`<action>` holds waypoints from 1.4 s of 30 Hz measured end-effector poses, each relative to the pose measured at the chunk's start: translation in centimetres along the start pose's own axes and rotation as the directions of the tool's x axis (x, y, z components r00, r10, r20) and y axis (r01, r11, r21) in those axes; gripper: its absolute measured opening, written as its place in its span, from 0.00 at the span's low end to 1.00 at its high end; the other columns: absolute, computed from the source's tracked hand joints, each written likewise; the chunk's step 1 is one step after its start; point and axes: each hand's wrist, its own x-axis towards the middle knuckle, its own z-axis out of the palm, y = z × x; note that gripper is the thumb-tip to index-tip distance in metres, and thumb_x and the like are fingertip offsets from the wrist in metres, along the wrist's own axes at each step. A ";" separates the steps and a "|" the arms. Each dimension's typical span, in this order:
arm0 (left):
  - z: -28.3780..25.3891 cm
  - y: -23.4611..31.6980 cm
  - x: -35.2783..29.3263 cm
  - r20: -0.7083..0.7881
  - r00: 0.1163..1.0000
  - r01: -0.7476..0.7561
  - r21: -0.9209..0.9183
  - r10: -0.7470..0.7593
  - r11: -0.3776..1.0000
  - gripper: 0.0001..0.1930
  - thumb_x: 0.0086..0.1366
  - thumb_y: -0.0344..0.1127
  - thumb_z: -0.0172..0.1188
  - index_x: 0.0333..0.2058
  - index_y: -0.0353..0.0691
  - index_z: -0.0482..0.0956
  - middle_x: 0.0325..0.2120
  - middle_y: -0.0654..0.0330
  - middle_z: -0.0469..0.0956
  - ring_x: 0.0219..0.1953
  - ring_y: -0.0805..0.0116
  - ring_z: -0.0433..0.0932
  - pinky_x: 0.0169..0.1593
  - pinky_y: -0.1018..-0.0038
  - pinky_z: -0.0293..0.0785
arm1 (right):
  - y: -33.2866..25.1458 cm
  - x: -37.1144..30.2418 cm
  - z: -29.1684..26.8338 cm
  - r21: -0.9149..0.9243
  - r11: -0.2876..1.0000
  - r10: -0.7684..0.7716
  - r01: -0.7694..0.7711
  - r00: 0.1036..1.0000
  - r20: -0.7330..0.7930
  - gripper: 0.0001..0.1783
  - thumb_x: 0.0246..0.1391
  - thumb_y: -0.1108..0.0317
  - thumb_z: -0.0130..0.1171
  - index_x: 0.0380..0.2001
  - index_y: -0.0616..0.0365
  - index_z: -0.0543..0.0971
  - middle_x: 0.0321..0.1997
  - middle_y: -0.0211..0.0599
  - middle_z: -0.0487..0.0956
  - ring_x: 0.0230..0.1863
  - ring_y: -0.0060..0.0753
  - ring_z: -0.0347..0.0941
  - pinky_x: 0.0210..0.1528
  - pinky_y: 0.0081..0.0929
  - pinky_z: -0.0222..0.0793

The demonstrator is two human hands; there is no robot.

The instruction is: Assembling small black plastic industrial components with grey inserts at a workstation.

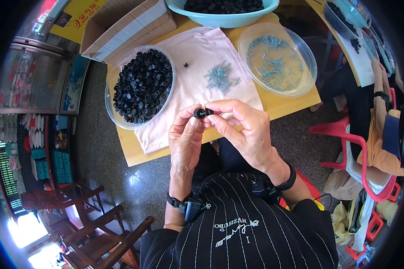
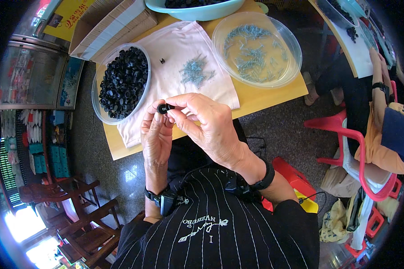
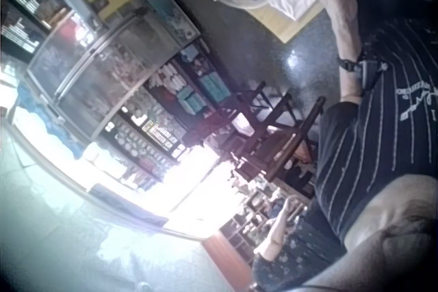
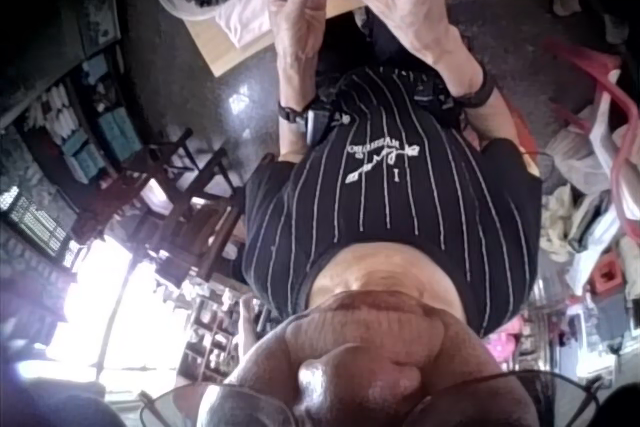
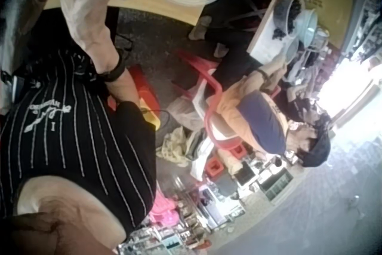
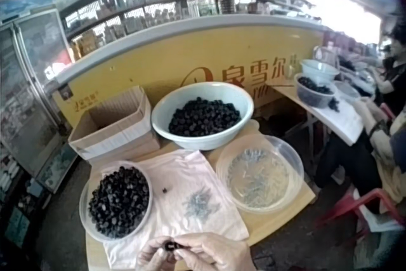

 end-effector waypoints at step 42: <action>0.8 -0.6 -0.1 0.058 0.968 -0.243 0.463 0.244 0.852 0.13 0.58 0.17 0.59 0.44 0.31 0.78 0.45 0.54 0.74 0.44 0.69 0.77 0.49 0.76 0.76 | 1.4 -0.3 -0.6 0.306 0.934 0.192 -0.185 0.981 0.006 0.09 0.58 0.77 0.55 0.42 0.66 0.78 0.43 0.38 0.76 0.39 0.26 0.78 0.42 0.20 0.79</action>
